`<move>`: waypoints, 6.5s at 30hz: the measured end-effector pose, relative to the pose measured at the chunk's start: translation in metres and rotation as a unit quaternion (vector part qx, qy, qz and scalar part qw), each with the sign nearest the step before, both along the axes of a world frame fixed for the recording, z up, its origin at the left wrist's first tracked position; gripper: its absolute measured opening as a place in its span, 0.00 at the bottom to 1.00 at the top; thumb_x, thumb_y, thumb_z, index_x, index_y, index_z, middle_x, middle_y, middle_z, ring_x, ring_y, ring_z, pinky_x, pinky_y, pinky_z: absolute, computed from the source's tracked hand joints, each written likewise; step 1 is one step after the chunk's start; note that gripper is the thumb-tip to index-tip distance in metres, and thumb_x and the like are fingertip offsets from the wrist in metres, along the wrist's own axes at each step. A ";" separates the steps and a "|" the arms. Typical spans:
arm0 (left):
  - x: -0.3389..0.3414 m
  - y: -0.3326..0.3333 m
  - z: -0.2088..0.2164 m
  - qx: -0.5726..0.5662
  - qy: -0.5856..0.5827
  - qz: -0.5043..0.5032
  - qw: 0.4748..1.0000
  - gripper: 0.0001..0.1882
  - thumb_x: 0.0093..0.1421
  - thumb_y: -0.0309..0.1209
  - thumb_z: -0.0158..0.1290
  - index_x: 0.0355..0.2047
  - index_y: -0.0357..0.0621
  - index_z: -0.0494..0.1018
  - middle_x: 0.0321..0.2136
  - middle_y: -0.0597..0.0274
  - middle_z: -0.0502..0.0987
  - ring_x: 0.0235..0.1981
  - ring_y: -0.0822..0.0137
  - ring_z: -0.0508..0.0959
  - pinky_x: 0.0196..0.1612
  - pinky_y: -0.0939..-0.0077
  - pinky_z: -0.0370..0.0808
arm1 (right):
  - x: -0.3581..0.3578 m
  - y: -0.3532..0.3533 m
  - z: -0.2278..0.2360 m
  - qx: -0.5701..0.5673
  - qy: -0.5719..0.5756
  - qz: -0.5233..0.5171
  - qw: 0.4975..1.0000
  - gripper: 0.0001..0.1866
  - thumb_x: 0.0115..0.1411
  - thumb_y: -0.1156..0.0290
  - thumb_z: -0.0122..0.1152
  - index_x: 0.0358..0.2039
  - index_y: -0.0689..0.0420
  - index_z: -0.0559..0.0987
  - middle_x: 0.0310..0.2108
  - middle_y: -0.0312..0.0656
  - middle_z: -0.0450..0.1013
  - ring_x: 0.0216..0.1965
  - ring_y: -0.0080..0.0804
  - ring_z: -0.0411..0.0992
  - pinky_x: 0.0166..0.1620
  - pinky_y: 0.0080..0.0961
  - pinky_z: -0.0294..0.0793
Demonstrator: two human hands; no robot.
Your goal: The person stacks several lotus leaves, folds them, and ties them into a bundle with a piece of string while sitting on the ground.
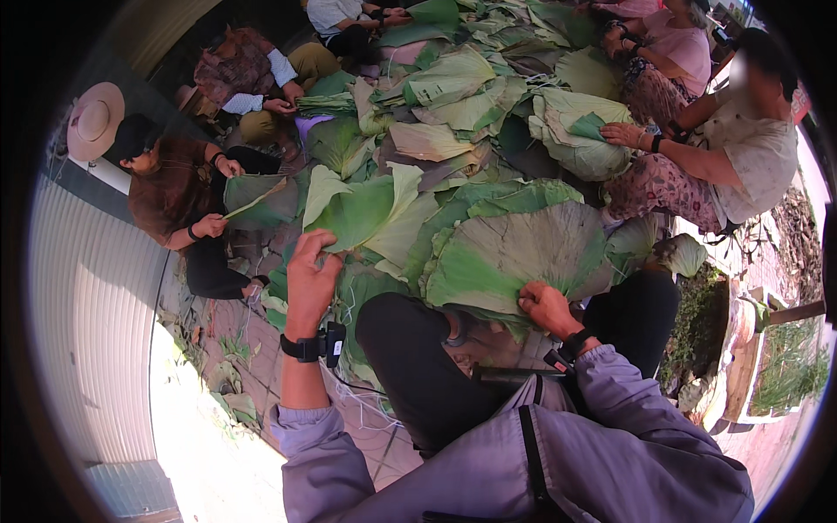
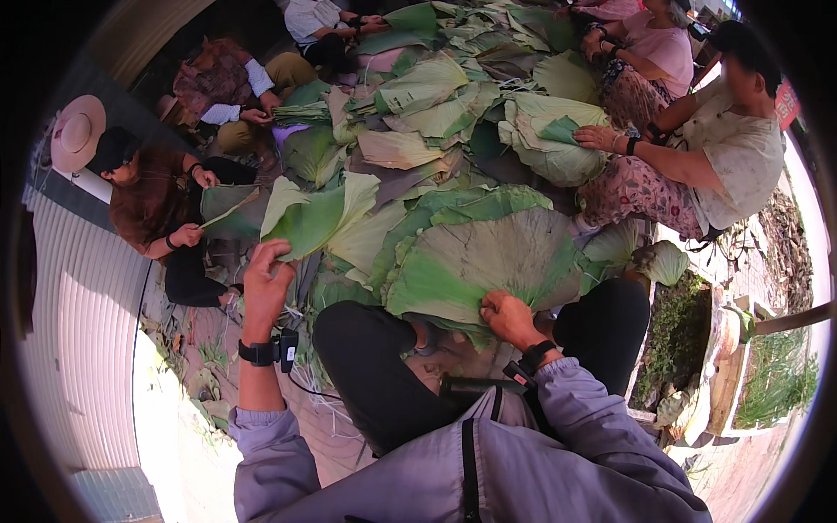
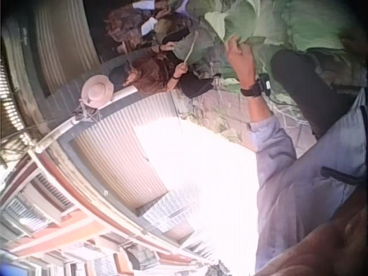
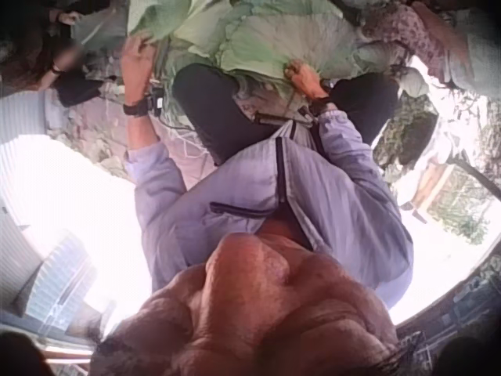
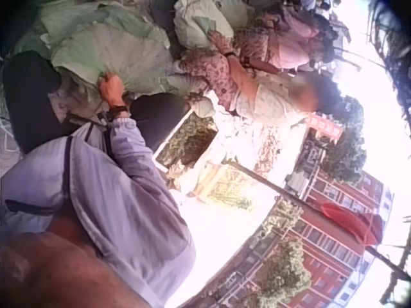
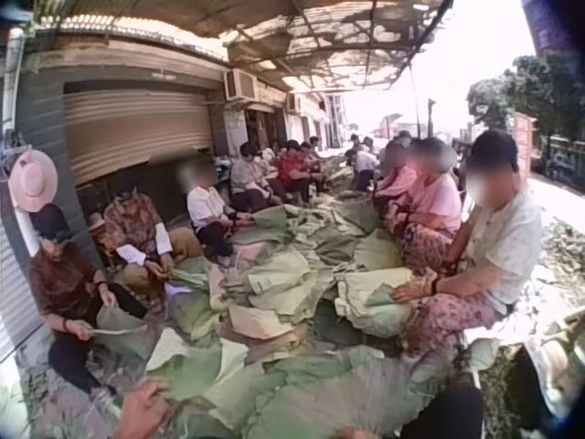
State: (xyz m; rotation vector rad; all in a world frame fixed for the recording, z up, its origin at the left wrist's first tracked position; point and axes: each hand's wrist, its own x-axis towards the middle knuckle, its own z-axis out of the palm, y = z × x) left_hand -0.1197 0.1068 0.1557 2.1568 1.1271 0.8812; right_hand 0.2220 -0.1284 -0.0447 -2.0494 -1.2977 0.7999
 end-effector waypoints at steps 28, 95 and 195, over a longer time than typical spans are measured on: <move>0.191 -0.154 -0.166 -0.069 0.182 -0.196 0.961 0.25 0.54 0.29 0.58 0.50 0.30 0.68 0.54 0.39 0.69 0.54 0.40 0.71 0.55 0.55 0.71 | 0.005 -0.018 -0.001 0.052 0.126 -0.014 0.991 0.18 0.51 0.69 0.61 0.44 0.60 0.79 0.38 0.55 0.76 0.40 0.56 0.75 0.44 0.42 0.74; 0.190 -0.155 -0.168 -0.051 0.242 -0.205 0.947 0.24 0.54 0.37 0.60 0.51 0.40 0.76 0.50 0.49 0.75 0.53 0.49 0.73 0.56 0.55 0.68 | 0.022 -0.024 0.012 0.112 0.358 -0.260 0.890 0.03 0.61 0.74 0.57 0.34 0.60 0.75 0.25 0.35 0.74 0.24 0.24 0.75 0.25 0.23 0.73; 0.187 -0.142 -0.135 -0.156 0.104 -0.219 0.958 0.23 0.55 0.33 0.60 0.50 0.36 0.74 0.49 0.46 0.75 0.51 0.46 0.74 0.55 0.59 0.71 | -0.005 -0.018 -0.007 0.102 0.073 -0.076 0.989 0.15 0.55 0.70 0.62 0.40 0.66 0.75 0.35 0.55 0.74 0.37 0.48 0.76 0.41 0.38 0.74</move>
